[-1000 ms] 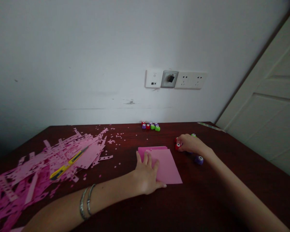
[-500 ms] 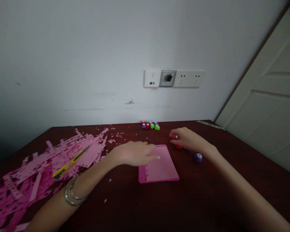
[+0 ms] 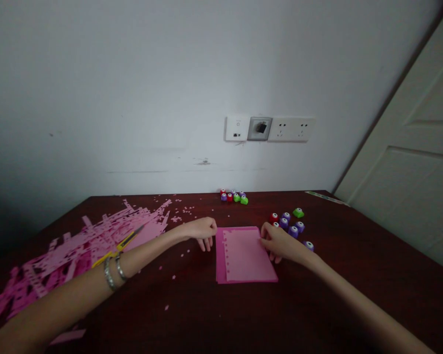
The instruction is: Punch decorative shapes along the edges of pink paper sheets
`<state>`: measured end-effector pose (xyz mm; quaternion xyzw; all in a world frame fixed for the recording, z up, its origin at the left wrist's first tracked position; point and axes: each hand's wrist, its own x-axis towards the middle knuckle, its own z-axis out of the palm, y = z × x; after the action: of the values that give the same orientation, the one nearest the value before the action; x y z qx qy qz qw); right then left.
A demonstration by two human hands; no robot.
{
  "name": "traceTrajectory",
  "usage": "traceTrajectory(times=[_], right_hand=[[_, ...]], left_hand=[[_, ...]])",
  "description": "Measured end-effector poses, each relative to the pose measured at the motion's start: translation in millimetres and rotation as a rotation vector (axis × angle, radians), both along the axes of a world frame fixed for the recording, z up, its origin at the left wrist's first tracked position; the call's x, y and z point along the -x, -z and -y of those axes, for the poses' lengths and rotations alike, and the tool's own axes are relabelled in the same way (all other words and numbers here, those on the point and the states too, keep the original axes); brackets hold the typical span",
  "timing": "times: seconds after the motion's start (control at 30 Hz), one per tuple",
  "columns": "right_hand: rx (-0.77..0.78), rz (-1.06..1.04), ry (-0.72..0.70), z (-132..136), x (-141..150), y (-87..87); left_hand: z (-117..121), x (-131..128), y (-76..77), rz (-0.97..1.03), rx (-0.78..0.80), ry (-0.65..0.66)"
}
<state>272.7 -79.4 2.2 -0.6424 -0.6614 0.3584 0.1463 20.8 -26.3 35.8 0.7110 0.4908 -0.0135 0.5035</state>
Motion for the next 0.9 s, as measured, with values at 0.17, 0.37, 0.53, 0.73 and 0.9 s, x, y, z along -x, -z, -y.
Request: traceTrajectory(times=[0.17, 0.37, 0.53, 0.73, 0.9], right_hand=[[0.024, -0.017, -0.02, 4, 9, -3.5], [-0.118, 0.075, -0.046, -10, 7, -7.9], [-0.262, 0.075, -0.071, -26, 8, -20.8], [-0.311, 0.018, -0.108, -39, 18, -26.5], [-0.311, -0.008, -0.127, -47, 18, -19.9]], left_hand=[[2, -10, 5.9, 0.024, 0.099, 0.035], [-30, -8, 9.3, -0.012, -0.145, 0.068], [-104, -7, 11.9, 0.026, -0.62, -0.074], [-163, -16, 25.0, 0.08, -0.689, -0.016], [-177, -24, 37.1, 0.114, -0.589, 0.074]])
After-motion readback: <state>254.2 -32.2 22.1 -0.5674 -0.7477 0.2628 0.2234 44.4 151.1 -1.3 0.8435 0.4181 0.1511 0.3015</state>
